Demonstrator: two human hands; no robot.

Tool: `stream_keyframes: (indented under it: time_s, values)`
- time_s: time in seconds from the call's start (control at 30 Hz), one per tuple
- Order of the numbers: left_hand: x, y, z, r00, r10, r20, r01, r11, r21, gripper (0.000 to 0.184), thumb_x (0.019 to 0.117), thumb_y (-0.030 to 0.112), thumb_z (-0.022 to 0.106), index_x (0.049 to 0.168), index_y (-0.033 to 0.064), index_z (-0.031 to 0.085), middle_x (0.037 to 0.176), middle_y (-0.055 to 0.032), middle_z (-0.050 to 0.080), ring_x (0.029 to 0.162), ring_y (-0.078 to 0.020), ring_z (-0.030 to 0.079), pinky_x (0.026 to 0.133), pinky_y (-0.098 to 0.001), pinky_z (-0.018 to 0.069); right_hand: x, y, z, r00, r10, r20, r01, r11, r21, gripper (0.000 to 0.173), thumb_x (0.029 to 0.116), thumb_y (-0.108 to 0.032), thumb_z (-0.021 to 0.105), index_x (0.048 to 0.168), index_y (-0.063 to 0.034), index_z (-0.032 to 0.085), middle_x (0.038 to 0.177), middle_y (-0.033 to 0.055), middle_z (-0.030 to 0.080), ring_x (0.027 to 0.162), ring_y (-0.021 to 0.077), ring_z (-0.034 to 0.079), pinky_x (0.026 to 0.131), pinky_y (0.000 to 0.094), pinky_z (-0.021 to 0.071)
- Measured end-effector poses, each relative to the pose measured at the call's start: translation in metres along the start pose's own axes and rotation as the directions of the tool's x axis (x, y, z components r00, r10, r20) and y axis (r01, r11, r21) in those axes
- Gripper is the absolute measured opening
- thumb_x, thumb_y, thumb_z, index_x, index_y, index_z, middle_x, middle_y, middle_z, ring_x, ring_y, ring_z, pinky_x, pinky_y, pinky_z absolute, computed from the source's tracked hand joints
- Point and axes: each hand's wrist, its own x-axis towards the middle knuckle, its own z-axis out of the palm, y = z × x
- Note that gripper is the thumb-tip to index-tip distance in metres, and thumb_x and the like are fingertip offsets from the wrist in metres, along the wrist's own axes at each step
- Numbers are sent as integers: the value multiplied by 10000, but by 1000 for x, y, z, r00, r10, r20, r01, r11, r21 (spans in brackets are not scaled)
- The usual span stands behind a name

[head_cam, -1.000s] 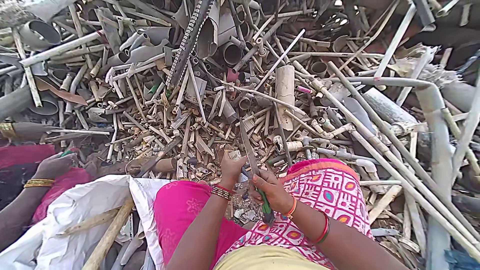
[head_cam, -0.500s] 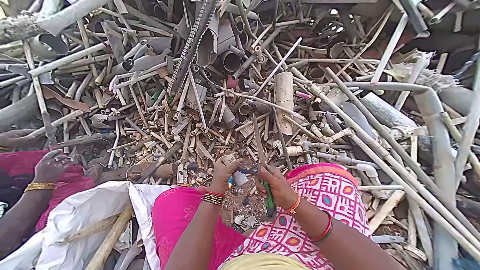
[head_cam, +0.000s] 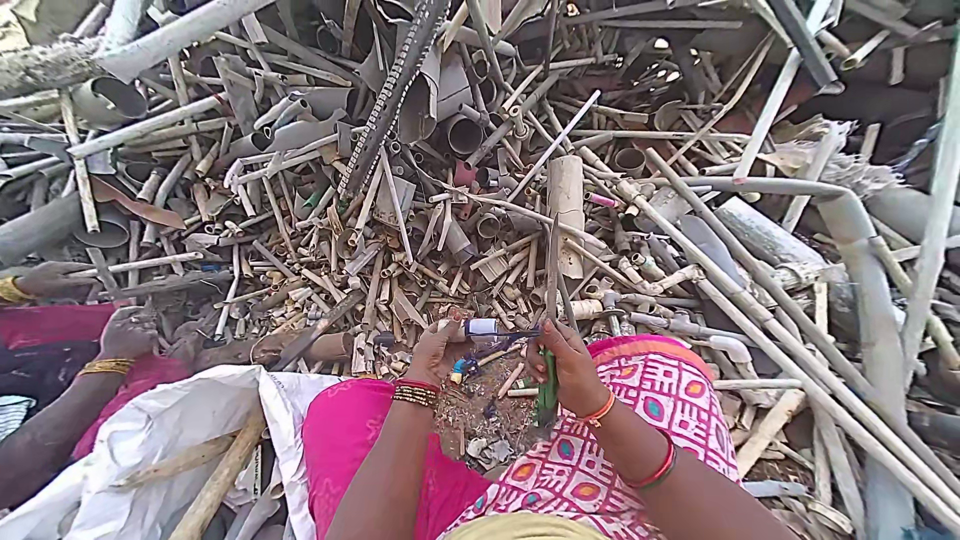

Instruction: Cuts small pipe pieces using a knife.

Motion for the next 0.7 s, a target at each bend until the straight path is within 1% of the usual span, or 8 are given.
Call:
stream_keyframes:
  time_s: [0.1, 0.2, 0.33, 0.4, 0.47, 0.57, 0.63, 0.7]
  values:
    - [1, 4, 5, 979, 122, -166, -139, 985, -98, 300, 1062, 165, 546, 1277, -36, 487, 1009, -149, 631, 784, -170, 688, 670, -277, 602, -2, 1, 1, 1000, 10, -6, -10, 998, 61, 364, 1087, -166, 256, 843, -154, 526, 532, -99, 532, 424, -6, 496, 454, 143, 450]
    - [6, 12, 4, 946, 122, -299, -188, 961, -202, 338, 1067, 258, 544, 1274, -6, 505, 1049, -127, 606, 836, -142, 654, 692, -240, 571, -6, 3, 8, 1000, 31, -4, -30, 993, 118, 410, 1086, -200, 253, 804, -162, 548, 518, -91, 539, 410, 1, 502, 443, 149, 454]
    - [4, 25, -3, 941, 110, -321, -196, 948, -250, 422, 1091, 348, 469, 1388, 49, 441, 1181, -132, 551, 962, -163, 606, 770, -256, 537, -5, 0, 7, 996, 35, -86, -16, 979, 203, 537, 1112, -253, 175, 733, -156, 543, 498, -68, 528, 394, 14, 502, 424, 154, 455]
    - [7, 27, -7, 931, 112, -347, -185, 965, -186, 357, 1090, 368, 452, 1291, 76, 489, 1020, -100, 573, 776, -124, 600, 623, -232, 516, -3, -3, 5, 993, 21, -118, 11, 963, 268, 604, 1119, -316, 175, 666, -168, 546, 477, -62, 514, 387, 25, 501, 421, 170, 454]
    - [8, 30, -7, 925, 130, -358, -175, 980, -96, 266, 1075, 324, 485, 1157, 78, 544, 841, -72, 559, 566, -91, 521, 461, -203, 428, 0, -8, 4, 991, -23, -130, 67, 938, 340, 631, 1123, -370, 197, 663, -162, 576, 475, -55, 523, 390, 38, 526, 425, 184, 480]
    - [3, 34, -5, 940, 156, -304, -163, 987, 3, 198, 1039, 232, 516, 890, 104, 543, 630, -14, 486, 413, -62, 379, 370, -185, 300, 2, -21, 5, 985, -92, -145, 142, 908, 395, 650, 1119, -432, 216, 651, -175, 585, 480, -63, 526, 397, 39, 538, 421, 189, 484]
    - [4, 38, -9, 947, 201, -250, -206, 979, 5, 209, 1027, 156, 511, 825, 108, 528, 585, 4, 512, 411, -39, 435, 381, -166, 351, 3, -37, 0, 968, -207, -143, 249, 870, 426, 680, 1106, -497, 253, 633, -171, 616, 481, -70, 533, 408, 35, 546, 426, 191, 484]
    - [19, 44, -33, 909, 302, -287, -311, 950, 15, 116, 994, 56, 532, 881, 55, 558, 668, -26, 577, 543, -69, 565, 503, -198, 478, -5, -79, -28, 868, -471, -159, 489, 753, 439, 714, 1082, -560, 276, 637, -132, 633, 500, -51, 557, 437, 54, 568, 447, 208, 496]
